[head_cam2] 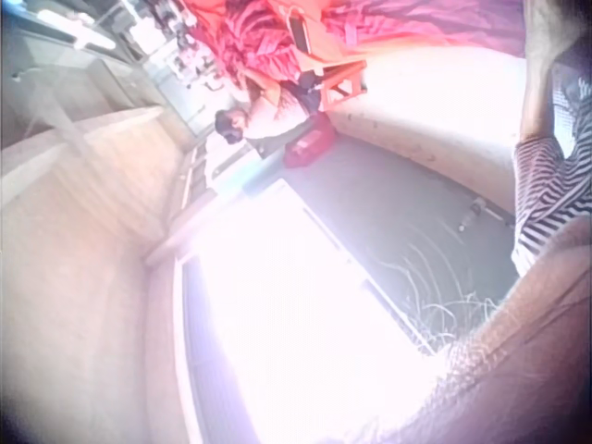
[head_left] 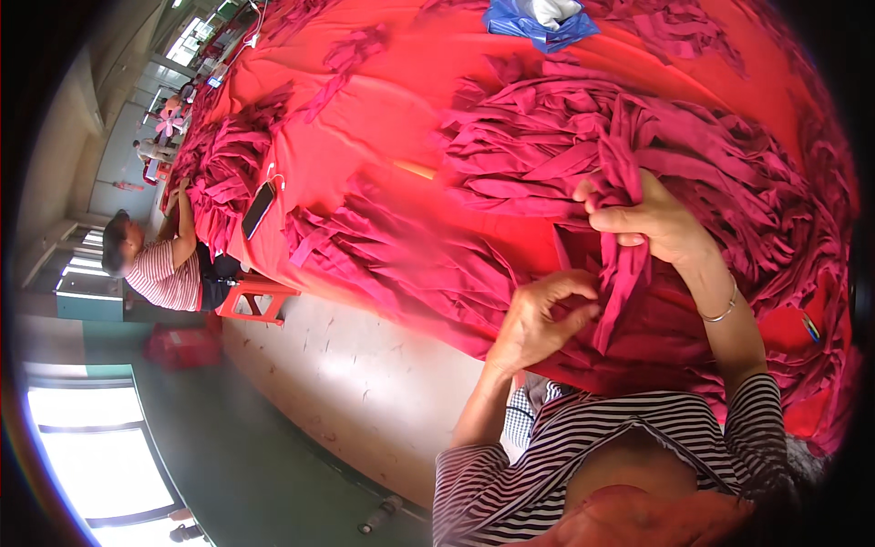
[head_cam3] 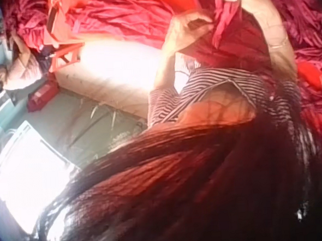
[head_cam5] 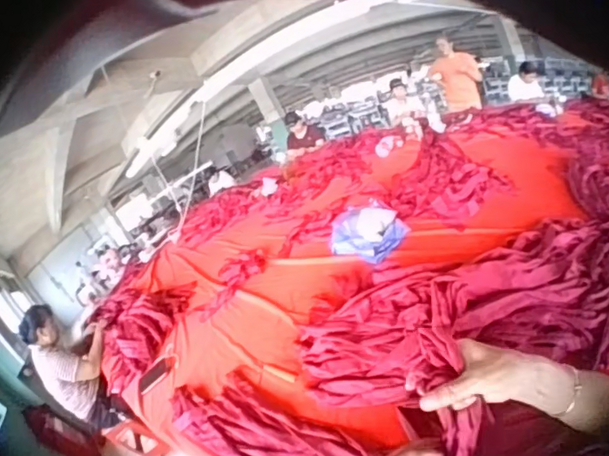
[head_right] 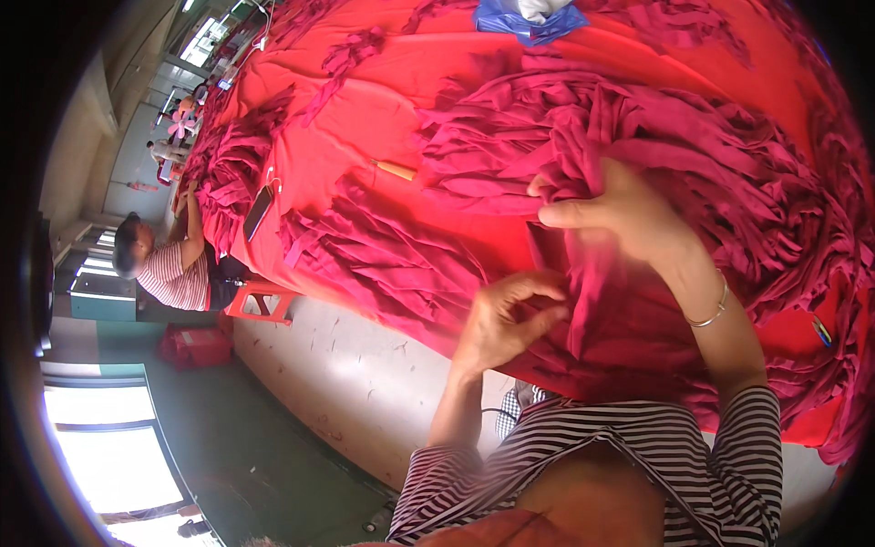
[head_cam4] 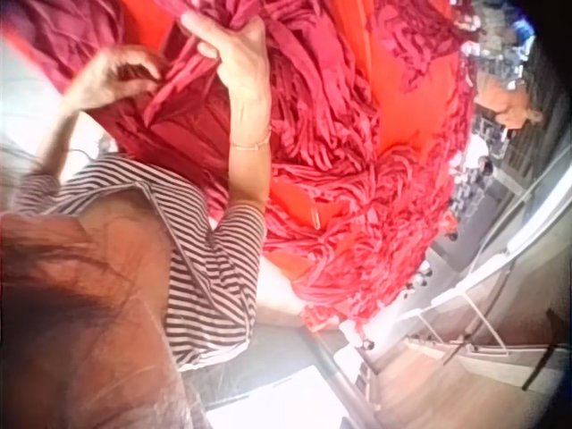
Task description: The person sorts through a large pile of magenta fabric strips on a table, picking up pieces and moving them aside. Another person is visible in the background performing a similar task. The camera is head-mounted and provides a first-person view of the hands working with the fabric.
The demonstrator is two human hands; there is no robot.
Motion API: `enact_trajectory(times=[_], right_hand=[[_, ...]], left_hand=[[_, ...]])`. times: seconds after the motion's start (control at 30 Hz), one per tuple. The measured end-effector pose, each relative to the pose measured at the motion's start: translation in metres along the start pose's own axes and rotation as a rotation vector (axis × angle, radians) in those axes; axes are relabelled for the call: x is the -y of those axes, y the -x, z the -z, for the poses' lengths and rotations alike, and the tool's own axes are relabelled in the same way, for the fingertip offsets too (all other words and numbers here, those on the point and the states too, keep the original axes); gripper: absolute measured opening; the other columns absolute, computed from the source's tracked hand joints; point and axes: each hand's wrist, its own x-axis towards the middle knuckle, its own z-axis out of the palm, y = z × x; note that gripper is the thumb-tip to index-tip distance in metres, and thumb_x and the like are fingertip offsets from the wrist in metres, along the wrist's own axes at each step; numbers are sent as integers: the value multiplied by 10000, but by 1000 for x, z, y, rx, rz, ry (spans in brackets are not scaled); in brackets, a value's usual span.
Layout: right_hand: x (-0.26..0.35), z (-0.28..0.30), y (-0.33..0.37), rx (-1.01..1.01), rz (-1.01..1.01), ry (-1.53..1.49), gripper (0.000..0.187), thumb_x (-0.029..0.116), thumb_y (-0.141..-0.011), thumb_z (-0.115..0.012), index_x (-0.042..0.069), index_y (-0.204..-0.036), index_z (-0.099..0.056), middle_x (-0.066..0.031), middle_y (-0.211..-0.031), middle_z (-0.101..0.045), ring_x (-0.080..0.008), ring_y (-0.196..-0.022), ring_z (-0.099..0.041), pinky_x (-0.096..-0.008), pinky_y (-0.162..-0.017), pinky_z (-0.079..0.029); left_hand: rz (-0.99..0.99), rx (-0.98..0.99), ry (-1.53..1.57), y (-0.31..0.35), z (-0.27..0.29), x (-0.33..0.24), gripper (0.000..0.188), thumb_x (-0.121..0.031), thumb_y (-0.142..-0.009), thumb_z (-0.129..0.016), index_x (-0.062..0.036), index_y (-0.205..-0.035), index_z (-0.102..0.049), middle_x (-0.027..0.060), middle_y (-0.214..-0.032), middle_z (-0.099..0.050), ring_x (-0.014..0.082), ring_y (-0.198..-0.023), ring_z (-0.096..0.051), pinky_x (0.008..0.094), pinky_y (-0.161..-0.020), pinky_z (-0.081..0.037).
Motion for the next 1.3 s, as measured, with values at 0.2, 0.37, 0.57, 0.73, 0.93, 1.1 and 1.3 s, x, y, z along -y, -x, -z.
enact_trajectory(times=[0.2,0.37,0.57,0.73,0.93,1.1,1.3], right_hand=[[39,71,23,1498,478,-66,381,123,-803,-698,-63,-1106,-560,-123,-939,-614,-182,-697,-552,-283,-665,-475],[82,76,63,1351,637,-132,200,111,-795,-712,-38,-924,-674,-140,-854,-673,-161,-621,-547,-226,-543,-476],[53,9,49,139,252,320,165,194,-836,-664,46,-831,-592,4,-711,-553,-74,-636,-500,-223,-585,-416],[-3,-21,-34,-154,365,477,244,228,-834,-669,7,-848,-569,-1,-675,-520,-83,-628,-450,-289,-587,-408],[-23,-40,-50,-13,367,253,139,154,-844,-667,38,-824,-593,62,-689,-509,-26,-645,-440,-218,-555,-382],[-15,-31,-44,53,200,110,225,150,-783,-729,15,-924,-616,10,-778,-606,-58,-726,-556,-230,-663,-462],[-17,-32,-37,312,202,287,493,129,-701,-783,-12,-1111,-548,-49,-979,-614,-109,-919,-541,-285,-838,-442]], left_hand=[[-60,-445,-836,-41,129,43,236,-126,-806,-638,-21,-1014,-603,165,-895,-620,281,-730,-600,356,-675,-470],[-130,-277,-885,-76,139,65,244,-132,-777,-653,-30,-991,-596,153,-876,-615,289,-752,-607,377,-681,-471],[217,-349,-180,-32,119,27,112,-68,-829,-672,-41,-906,-596,10,-861,-631,57,-739,-561,206,-625,-450],[135,-209,389,-29,49,4,124,-55,-823,-669,-25,-899,-576,50,-828,-629,73,-617,-548,192,-527,-437],[126,-276,520,-40,22,11,244,-10,-810,-672,-7,-1003,-524,62,-941,-610,90,-735,-593,207,-566,-507],[-18,-377,524,-40,30,25,132,46,-820,-635,-7,-921,-568,54,-861,-641,77,-753,-600,207,-667,-505],[54,-215,577,-51,42,12,144,74,-803,-637,-4,-909,-580,61,-871,-646,111,-791,-620,230,-708,-511]])
